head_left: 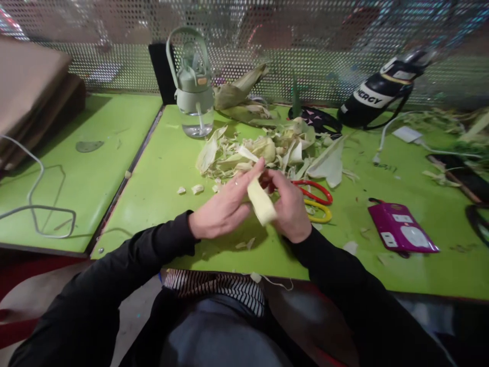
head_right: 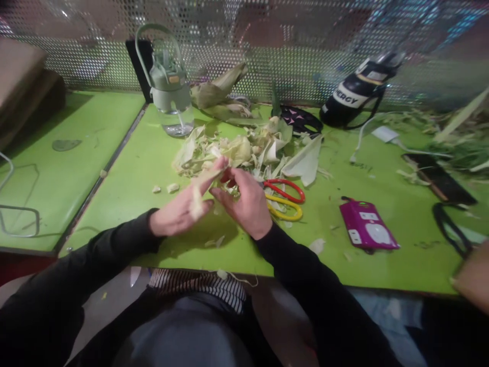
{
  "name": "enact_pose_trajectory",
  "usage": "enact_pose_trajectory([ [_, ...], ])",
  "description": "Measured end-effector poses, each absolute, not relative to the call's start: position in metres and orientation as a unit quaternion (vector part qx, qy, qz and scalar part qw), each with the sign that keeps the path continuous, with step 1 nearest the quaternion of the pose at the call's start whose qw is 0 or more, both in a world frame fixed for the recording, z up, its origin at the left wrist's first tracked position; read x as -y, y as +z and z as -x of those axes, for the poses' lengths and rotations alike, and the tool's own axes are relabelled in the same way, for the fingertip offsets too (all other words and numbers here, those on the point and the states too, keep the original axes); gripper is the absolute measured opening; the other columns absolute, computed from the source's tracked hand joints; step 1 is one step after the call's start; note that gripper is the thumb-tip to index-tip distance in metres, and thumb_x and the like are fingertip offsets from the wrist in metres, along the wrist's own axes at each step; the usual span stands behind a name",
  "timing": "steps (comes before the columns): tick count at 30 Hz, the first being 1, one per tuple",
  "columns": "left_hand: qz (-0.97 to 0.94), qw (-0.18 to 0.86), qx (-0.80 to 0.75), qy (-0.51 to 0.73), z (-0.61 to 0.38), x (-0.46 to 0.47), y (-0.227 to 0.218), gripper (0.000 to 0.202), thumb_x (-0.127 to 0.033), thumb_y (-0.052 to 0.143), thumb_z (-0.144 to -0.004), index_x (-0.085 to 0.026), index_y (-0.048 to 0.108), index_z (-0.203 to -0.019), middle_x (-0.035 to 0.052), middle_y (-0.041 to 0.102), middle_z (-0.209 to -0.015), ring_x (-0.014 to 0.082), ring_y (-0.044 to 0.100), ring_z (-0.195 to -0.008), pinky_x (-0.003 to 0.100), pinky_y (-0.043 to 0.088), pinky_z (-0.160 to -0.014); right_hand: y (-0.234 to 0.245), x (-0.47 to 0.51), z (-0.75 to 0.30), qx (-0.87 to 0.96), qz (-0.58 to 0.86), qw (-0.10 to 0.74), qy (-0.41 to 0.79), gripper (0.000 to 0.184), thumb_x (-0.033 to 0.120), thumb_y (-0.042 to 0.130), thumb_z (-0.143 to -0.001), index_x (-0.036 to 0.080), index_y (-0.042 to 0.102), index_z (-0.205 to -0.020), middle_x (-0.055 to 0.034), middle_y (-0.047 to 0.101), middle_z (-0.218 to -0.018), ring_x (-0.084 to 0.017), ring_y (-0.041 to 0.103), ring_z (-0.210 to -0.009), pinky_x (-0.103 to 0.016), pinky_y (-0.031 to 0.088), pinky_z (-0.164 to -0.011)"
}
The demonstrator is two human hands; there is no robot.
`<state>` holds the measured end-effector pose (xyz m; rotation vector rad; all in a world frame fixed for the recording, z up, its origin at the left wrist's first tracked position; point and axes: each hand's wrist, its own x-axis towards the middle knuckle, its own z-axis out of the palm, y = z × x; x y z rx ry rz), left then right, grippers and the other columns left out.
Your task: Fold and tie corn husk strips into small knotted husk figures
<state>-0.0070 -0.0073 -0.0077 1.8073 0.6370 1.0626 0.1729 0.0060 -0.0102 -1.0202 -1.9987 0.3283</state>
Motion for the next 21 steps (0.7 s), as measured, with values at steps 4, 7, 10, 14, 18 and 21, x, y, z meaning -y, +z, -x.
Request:
enact_pose_trajectory([
  [4,-0.792,0.381,-0.287,0.381,0.004,0.011,-0.008,0.076,-0.014,0.05,-0.09,-0.017,0.022,-0.16,0.014,0.03,-0.165,0.0304,0.024,-0.155,0.049,0.015,-0.129,-0.013,-0.004,-0.174,0.759,0.425,0.452,0.195,0.025,0.04,0.062,-0.094,0.021,0.061,-0.11,-0.0044,0.074,-0.094,-0.016,0.067,-0.076,-0.032,0.056,-0.067],
  [7,-0.801,0.37,-0.272,0.383,0.005,0.01,-0.01,0.074,-0.01,0.046,-0.089,-0.02,0.025,-0.16,0.0118,0.031,-0.165,0.0288,0.025,-0.155,0.051,0.017,-0.129,-0.014,-0.005,-0.176,0.745,0.418,0.478,0.204,0.018,0.032,0.061,-0.095,0.022,0.061,-0.11,-0.0051,0.075,-0.099,-0.017,0.07,-0.083,-0.033,0.058,-0.073],
  [10,-0.786,0.39,-0.266,0.399,0.006,0.008,-0.012,0.065,-0.012,0.042,-0.094,-0.024,0.032,-0.157,0.0092,0.034,-0.164,0.0252,0.03,-0.154,0.046,0.021,-0.129,-0.013,-0.006,-0.178,0.748,0.414,0.49,0.171,0.014,0.027,0.061,-0.095,0.022,0.06,-0.107,-0.0048,0.075,-0.098,-0.017,0.07,-0.084,-0.033,0.058,-0.071],
  [14,-0.693,0.498,-0.31,0.42,0.007,0.007,-0.007,0.048,-0.023,0.04,-0.102,-0.022,0.044,-0.15,0.0114,0.055,-0.149,0.0231,0.055,-0.136,0.042,0.043,-0.116,-0.009,-0.01,-0.181,0.779,0.412,0.469,0.055,0.01,0.02,0.059,-0.095,0.021,0.064,-0.104,-0.0053,0.074,-0.094,-0.019,0.069,-0.082,-0.034,0.057,-0.069],
  [18,-0.54,0.631,-0.356,0.428,0.009,0.003,0.003,0.04,-0.033,0.052,-0.1,-0.016,0.057,-0.135,0.0109,0.076,-0.103,0.0193,0.073,-0.096,0.031,0.058,-0.084,-0.006,-0.012,-0.183,0.814,0.377,0.438,-0.054,0.018,0.014,0.057,-0.094,0.023,0.066,-0.106,-0.0062,0.074,-0.096,-0.023,0.067,-0.088,-0.04,0.054,-0.075],
  [21,-0.477,0.679,-0.366,0.421,0.01,-0.001,0.006,0.036,-0.032,0.067,-0.092,-0.014,0.063,-0.123,0.0071,0.076,-0.088,0.0143,0.072,-0.079,0.025,0.056,-0.072,-0.005,-0.01,-0.183,0.831,0.354,0.41,-0.126,0.021,0.014,0.061,-0.092,0.024,0.065,-0.11,-0.0055,0.074,-0.095,-0.023,0.066,-0.085,-0.039,0.051,-0.073],
])
